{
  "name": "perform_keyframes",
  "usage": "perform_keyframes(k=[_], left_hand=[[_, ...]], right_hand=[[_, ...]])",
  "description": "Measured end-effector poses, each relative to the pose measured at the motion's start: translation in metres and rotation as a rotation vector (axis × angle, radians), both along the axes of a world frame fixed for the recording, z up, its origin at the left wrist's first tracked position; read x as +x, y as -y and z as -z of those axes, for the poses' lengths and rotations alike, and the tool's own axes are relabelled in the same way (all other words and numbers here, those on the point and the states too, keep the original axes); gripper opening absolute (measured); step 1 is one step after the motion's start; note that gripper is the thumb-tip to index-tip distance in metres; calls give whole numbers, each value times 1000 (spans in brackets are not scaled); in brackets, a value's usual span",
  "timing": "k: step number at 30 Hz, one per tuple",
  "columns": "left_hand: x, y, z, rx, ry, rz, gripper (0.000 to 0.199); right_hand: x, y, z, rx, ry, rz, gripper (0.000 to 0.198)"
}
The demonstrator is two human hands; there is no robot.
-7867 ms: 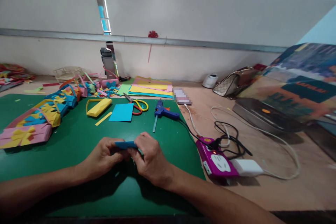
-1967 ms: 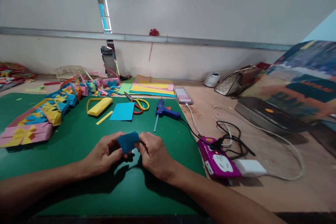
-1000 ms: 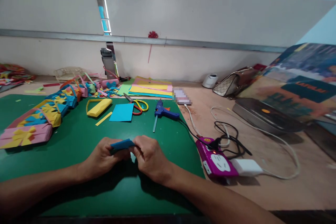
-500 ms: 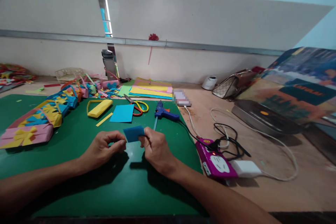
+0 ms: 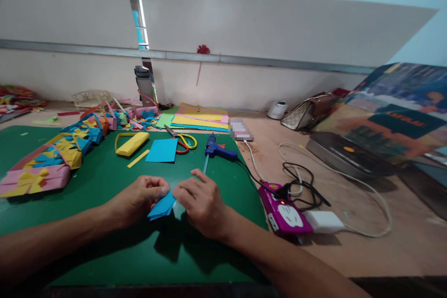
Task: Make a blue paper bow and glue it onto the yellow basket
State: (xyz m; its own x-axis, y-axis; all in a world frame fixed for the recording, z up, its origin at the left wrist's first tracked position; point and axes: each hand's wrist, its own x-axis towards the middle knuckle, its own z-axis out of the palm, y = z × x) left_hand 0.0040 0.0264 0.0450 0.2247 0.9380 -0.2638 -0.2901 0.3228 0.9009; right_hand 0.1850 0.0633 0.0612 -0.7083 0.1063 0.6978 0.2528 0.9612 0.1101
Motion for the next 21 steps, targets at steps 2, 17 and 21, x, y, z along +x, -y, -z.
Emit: perform_keyframes(k=[2,17,21], left_hand=[[-1,0,2,45,-15,-16,33],[-3,0,9,9,63,159,37],[-2,1,5,16,45,152,37]], right_hand=[[0,-3,1,-54,-39,13,18],[0,-3,5,-126,-33,21,19],[0,-4,8,-130,-25,25,22]])
